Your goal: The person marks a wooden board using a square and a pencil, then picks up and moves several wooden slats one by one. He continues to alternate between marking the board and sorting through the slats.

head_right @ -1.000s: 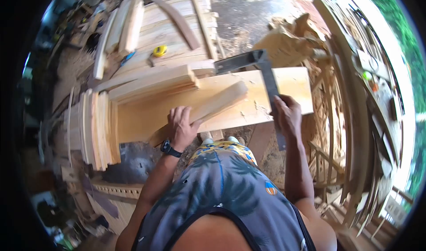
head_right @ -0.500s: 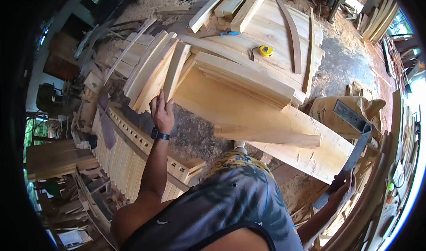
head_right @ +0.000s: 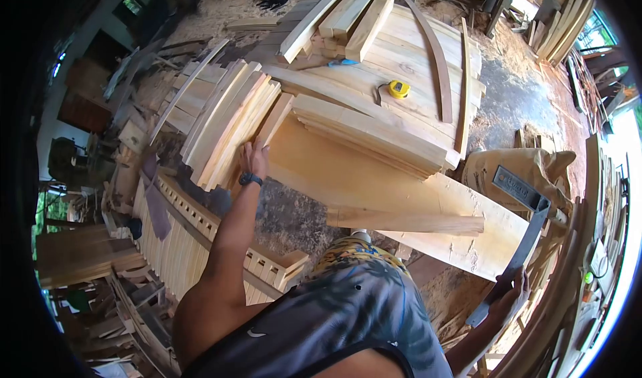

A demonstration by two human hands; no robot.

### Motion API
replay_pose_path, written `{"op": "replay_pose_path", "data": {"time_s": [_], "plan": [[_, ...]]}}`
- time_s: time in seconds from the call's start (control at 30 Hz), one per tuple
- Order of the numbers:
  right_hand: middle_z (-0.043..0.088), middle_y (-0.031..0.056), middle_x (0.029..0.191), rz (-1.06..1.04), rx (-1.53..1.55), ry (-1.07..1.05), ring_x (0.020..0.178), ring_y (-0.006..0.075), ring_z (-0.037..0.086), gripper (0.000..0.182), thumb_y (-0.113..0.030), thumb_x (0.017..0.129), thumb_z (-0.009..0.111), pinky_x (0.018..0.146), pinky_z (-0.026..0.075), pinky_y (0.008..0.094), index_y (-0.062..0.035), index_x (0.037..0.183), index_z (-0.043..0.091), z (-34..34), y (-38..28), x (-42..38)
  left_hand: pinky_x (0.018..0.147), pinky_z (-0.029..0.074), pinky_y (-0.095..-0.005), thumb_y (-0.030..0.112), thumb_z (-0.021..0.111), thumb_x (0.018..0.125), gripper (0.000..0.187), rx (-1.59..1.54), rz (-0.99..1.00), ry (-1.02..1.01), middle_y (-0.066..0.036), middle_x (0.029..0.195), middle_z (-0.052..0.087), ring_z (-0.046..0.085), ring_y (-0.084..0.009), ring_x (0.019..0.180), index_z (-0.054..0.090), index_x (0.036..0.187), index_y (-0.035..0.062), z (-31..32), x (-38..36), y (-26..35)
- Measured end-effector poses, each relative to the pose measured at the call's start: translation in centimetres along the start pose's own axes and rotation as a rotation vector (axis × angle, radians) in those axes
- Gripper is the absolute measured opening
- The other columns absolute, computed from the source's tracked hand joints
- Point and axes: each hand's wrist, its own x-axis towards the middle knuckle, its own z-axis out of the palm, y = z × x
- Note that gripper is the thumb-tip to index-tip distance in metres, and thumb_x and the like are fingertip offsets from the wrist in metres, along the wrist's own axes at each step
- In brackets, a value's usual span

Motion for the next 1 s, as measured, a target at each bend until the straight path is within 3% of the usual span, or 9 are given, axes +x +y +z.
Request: {"op": "replay_pose_path", "data": {"time_s": [0.23, 0.3, 0.4, 0.47, 0.57, 0.63, 0.73, 0.83, 1.0], "plan": [[0.070, 0.0089, 0.093, 0.087, 0.053, 0.099, 0.075, 0.0190, 0.067, 0.034, -0.030, 0.098, 0.068, 0.067, 0.056, 0.0318, -0.0001, 0.115, 0.070, -0.3, 0.5, -2.3, 0.098, 0.041, -0.0492, 0.036, 0.071, 0.092, 0.032, 0.265, -0.071, -0.030, -0.015, 0.125, 0.060, 0.053, -0.0333, 0.121, 0.072, 0.114, 0.0122, 3.0, 3.6, -0.4], [0.069, 0.0058, 0.091, 0.068, 0.057, 0.064, 0.073, 0.0159, 0.064, 0.033, -0.022, 0.096, 0.068, 0.065, 0.054, 0.0294, 0.0012, 0.118, 0.072, -0.6, 0.8, -3.4, 0.093, 0.048, -0.0553, 0.029, 0.081, 0.082, 0.035, 0.035, -0.054, 0.006, -0.018, 0.119, 0.066, 0.060, -0.0389, 0.114, 0.074, 0.111, 0.0094, 0.0, 4.5, 0.8], [0.073, 0.0066, 0.095, 0.072, -0.110, 0.095, 0.077, 0.0134, 0.065, 0.034, -0.016, 0.093, 0.072, 0.068, 0.054, 0.0272, 0.0049, 0.119, 0.072, 0.8, 0.7, -5.2, 0.090, 0.053, -0.0482, 0.024, 0.079, 0.088, 0.041, -0.301, 0.098, 0.322, -0.018, 0.117, 0.069, 0.067, -0.0355, 0.103, 0.070, 0.123, 0.0049, -2.2, 4.9, 3.5], [0.074, 0.0118, 0.091, 0.118, -0.034, 0.064, 0.068, 0.0155, 0.068, 0.030, -0.011, 0.093, 0.072, 0.061, 0.055, 0.0281, 0.0081, 0.116, 0.072, 2.8, -0.3, -6.9, 0.087, 0.055, -0.0401, 0.019, 0.077, 0.093, 0.035, -0.628, -0.068, 0.139, -0.015, 0.114, 0.070, 0.067, -0.0289, 0.099, 0.070, 0.124, 0.0041, -9.2, 3.7, 10.8], [0.073, 0.0131, 0.087, 0.198, -0.034, -0.046, 0.064, 0.0168, 0.069, 0.032, -0.015, 0.095, 0.073, 0.057, 0.057, 0.0291, 0.0099, 0.116, 0.071, 4.3, 0.9, -7.4, 0.082, 0.055, -0.0374, 0.016, 0.075, 0.095, 0.032, -1.116, 0.197, -0.039, -0.017, 0.110, 0.069, 0.067, -0.0281, 0.092, 0.069, 0.124, 0.0020, -14.8, -0.4, 21.5], [0.073, 0.0118, 0.087, 0.224, -0.049, -0.109, 0.066, 0.0157, 0.069, 0.032, -0.015, 0.095, 0.072, 0.058, 0.058, 0.0295, 0.0080, 0.117, 0.071, 5.4, 2.1, -7.4, 0.088, 0.054, -0.0376, 0.014, 0.076, 0.094, 0.035, -1.076, 0.454, -0.191, -0.014, 0.110, 0.070, 0.066, -0.0263, 0.095, 0.069, 0.125, 0.0001, -18.5, -3.2, 28.5], [0.073, 0.0117, 0.086, 0.227, -0.145, -0.200, 0.067, 0.0151, 0.070, 0.032, -0.018, 0.097, 0.071, 0.059, 0.060, 0.0290, 0.0083, 0.116, 0.072, 6.9, 2.3, -7.7, 0.090, 0.054, -0.0450, 0.028, 0.074, 0.095, 0.046, -0.964, 0.787, -0.056, -0.019, 0.112, 0.069, 0.067, -0.0340, 0.101, 0.067, 0.131, -0.0001, -19.4, -6.9, 36.1], [0.074, 0.0125, 0.086, 0.215, -0.168, -0.226, 0.065, 0.0148, 0.069, 0.034, -0.019, 0.096, 0.071, 0.058, 0.059, 0.0289, 0.0085, 0.115, 0.072, 7.0, 3.5, -7.4, 0.089, 0.053, -0.0497, 0.041, 0.073, 0.095, 0.056, -0.874, 0.775, -0.238, -0.018, 0.111, 0.070, 0.066, -0.0369, 0.102, 0.066, 0.134, 0.0025, -18.7, -9.5, 39.9], [0.078, 0.0206, 0.098, 0.167, -0.344, -0.269, 0.088, 0.0233, 0.075, 0.039, -0.028, 0.088, 0.073, 0.083, 0.058, 0.0355, 0.0031, 0.112, 0.076, 6.2, 4.1, -7.4, 0.084, 0.053, -0.0507, 0.050, 0.070, 0.094, 0.056, -0.633, 0.705, -0.370, -0.011, 0.103, 0.070, 0.065, -0.0351, 0.105, 0.068, 0.137, 0.0145, -17.1, -12.1, 41.9]]}}
